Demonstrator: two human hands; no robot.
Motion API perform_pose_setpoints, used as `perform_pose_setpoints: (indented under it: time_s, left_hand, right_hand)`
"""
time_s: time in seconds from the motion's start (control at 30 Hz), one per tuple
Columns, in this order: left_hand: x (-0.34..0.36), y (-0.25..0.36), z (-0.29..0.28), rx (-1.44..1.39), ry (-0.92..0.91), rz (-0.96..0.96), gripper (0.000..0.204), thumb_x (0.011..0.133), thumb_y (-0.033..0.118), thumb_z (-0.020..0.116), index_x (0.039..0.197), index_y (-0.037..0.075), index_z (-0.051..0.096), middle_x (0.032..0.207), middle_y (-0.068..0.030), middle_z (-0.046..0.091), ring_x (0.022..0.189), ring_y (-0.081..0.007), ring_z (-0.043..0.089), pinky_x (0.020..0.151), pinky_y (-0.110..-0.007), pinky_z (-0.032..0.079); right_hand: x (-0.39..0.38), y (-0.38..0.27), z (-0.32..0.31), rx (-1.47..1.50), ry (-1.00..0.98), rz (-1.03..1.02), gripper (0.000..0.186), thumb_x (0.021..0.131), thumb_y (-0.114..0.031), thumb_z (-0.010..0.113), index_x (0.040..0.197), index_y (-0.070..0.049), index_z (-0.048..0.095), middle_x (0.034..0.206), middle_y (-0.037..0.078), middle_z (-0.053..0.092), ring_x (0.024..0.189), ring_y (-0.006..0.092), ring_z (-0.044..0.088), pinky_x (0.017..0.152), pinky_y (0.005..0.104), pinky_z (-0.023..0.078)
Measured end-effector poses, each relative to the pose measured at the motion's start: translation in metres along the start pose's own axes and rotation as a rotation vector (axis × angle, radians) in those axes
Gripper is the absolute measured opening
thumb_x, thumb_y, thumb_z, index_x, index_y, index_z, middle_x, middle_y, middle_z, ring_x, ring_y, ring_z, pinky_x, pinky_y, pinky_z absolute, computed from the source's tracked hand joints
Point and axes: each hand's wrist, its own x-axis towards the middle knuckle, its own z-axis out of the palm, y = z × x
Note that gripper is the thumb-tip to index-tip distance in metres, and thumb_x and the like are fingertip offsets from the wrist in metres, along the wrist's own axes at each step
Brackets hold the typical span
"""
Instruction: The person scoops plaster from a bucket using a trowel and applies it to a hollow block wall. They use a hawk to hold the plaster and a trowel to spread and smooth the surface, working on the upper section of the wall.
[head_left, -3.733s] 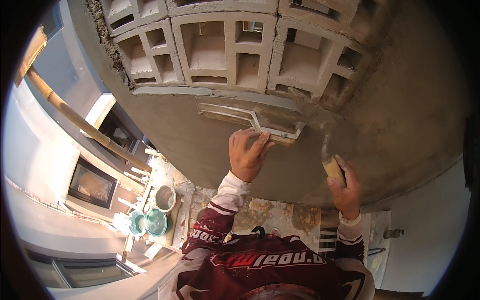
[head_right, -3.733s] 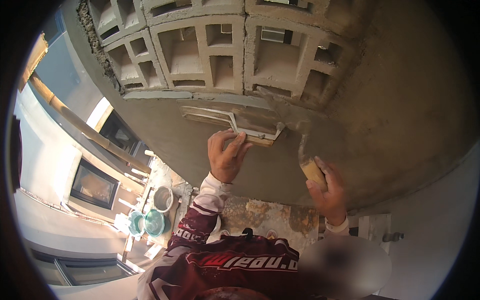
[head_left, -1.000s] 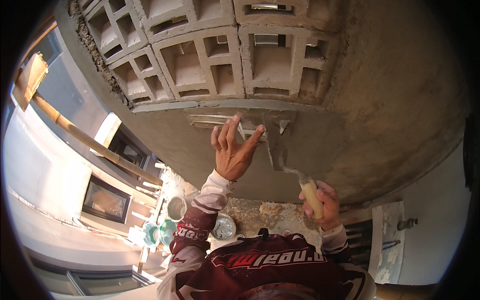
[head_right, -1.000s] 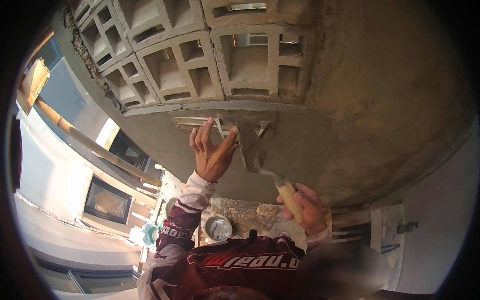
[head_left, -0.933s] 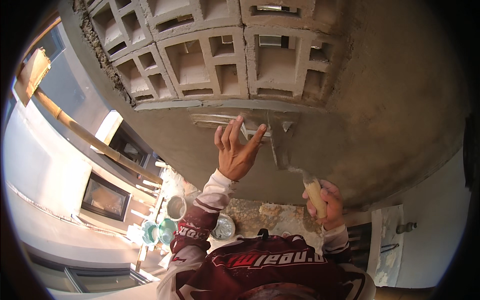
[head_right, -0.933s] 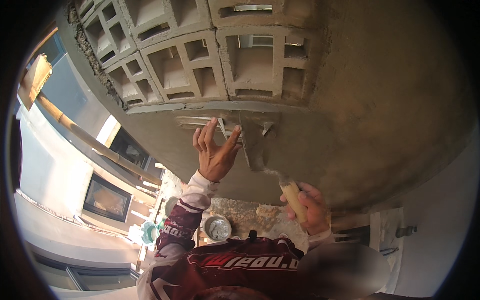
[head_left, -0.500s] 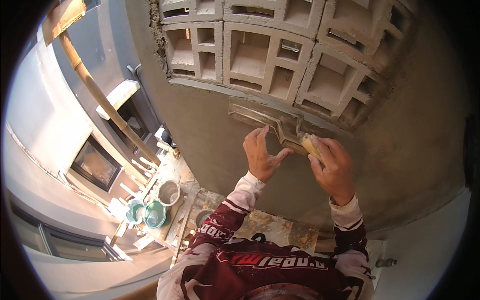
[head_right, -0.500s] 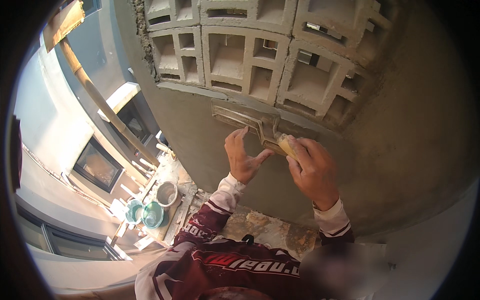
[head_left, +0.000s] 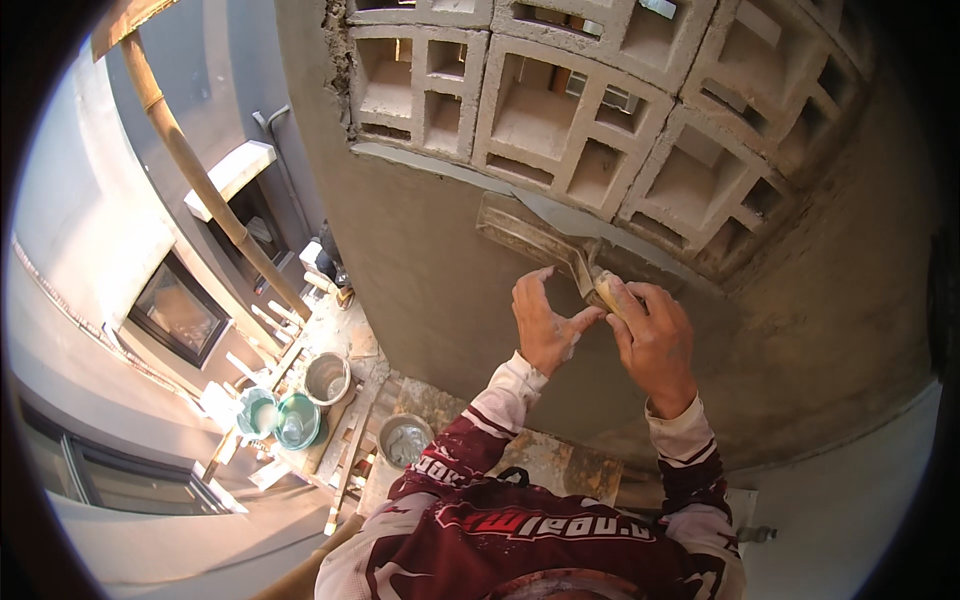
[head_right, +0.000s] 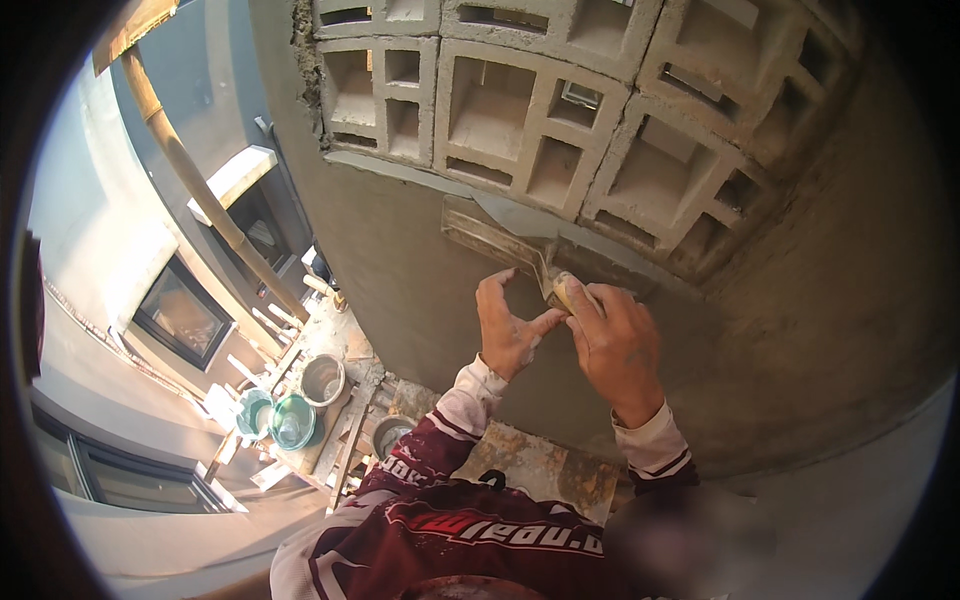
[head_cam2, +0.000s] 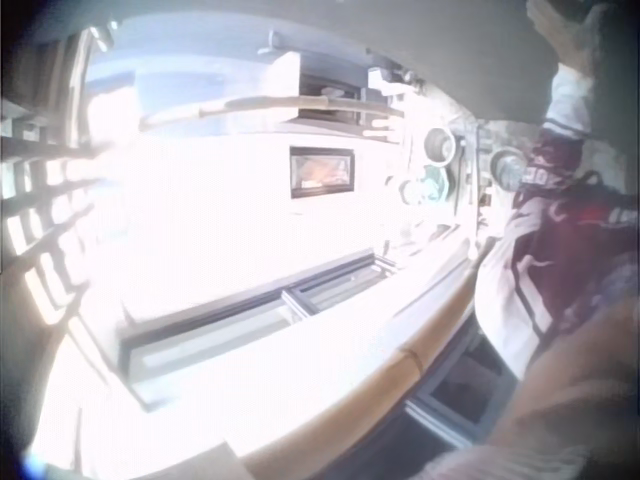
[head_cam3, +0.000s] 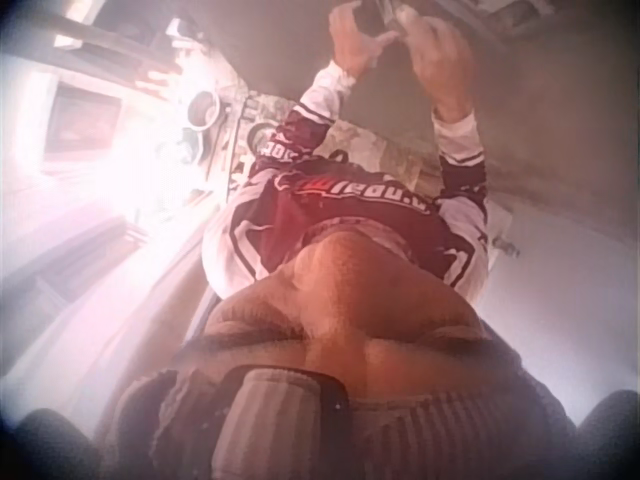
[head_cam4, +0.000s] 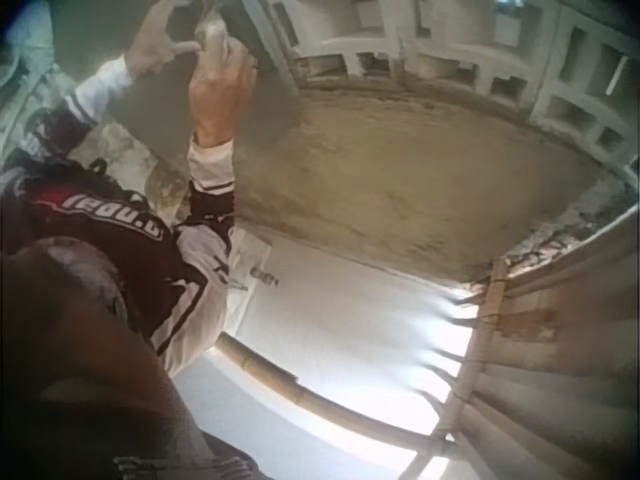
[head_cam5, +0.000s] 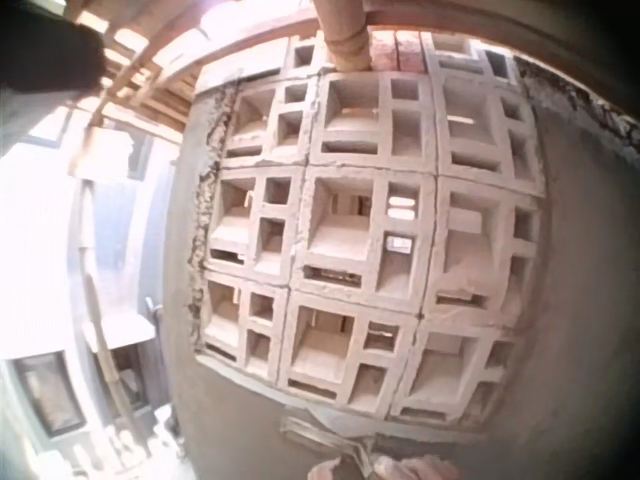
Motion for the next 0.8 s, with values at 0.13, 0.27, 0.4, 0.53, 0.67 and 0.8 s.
perform_pose_setpoints:
  time_s: [0.13,0.27,0.4,0.53,0.67,0.8]
  left_hand:
    - [-0.003,-0.005,0.005,-0.062,0.003,-0.054,0.082,0.063,0.031,0.093,0.122,-0.004,0.047,0.117,-0.0196,0.051,0.111,-0.0371,0.049,0.096,-0.045,0.041]
    - [-0.006,-0.005,0.006,-0.062,-0.007,-0.063,0.079,0.065,0.025,0.093,0.121,-0.006,0.046,0.115,-0.0198,0.051,0.110,-0.0335,0.052,0.097,-0.041,0.042]
    - [-0.004,-0.002,0.004,-0.057,-0.004,-0.061,0.078,0.065,0.025,0.093,0.120,-0.005,0.047,0.116,-0.0194,0.051,0.109,-0.0326,0.052,0.096,-0.040,0.043]
    - [0.001,0.003,0.002,-0.014,0.008,-0.006,0.080,0.063,0.026,0.094,0.121,-0.005,0.047,0.117,-0.0184,0.051,0.109,-0.0329,0.052,0.096,-0.040,0.043]
    - [0.006,0.004,-0.001,0.044,-0.003,0.114,0.083,0.061,0.029,0.094,0.123,-0.002,0.048,0.118,-0.0169,0.052,0.109,-0.0338,0.051,0.097,-0.042,0.041]
    - [0.021,0.008,-0.007,0.206,-0.090,0.252,0.069,0.060,0.031,0.092,0.115,0.005,0.059,0.114,-0.0120,0.059,0.108,-0.0316,0.053,0.094,-0.042,0.041]
  right_hand:
    - [-0.004,-0.009,-0.005,0.028,-0.056,-0.012,0.057,0.074,-0.009,0.077,0.129,-0.007,0.062,0.098,0.008,0.061,0.083,0.0261,0.061,0.069,0.0382,0.048]
    - [-0.009,-0.011,-0.018,0.032,-0.080,-0.044,0.059,0.073,-0.007,0.077,0.130,-0.005,0.061,0.095,0.009,0.059,0.082,0.0260,0.061,0.068,0.0383,0.048]
    - [-0.028,-0.002,-0.035,0.124,-0.090,0.056,0.055,0.074,-0.003,0.076,0.127,-0.002,0.062,0.100,0.012,0.060,0.087,0.0290,0.062,0.074,0.0387,0.050]
    - [-0.079,0.026,-0.057,0.349,0.054,0.303,0.049,0.074,-0.003,0.074,0.122,0.000,0.064,0.109,0.013,0.061,0.092,0.0259,0.063,0.081,0.0362,0.051]
    - [-0.165,0.073,-0.103,0.837,-0.115,0.741,0.054,0.072,-0.019,0.081,0.117,0.005,0.064,0.106,0.010,0.064,0.095,0.0180,0.059,0.084,0.0344,0.049]
    - [-0.224,0.079,-0.112,0.888,-0.408,0.893,0.048,0.075,-0.019,0.078,0.115,0.005,0.066,0.101,0.010,0.067,0.093,0.0164,0.062,0.085,0.0314,0.050]
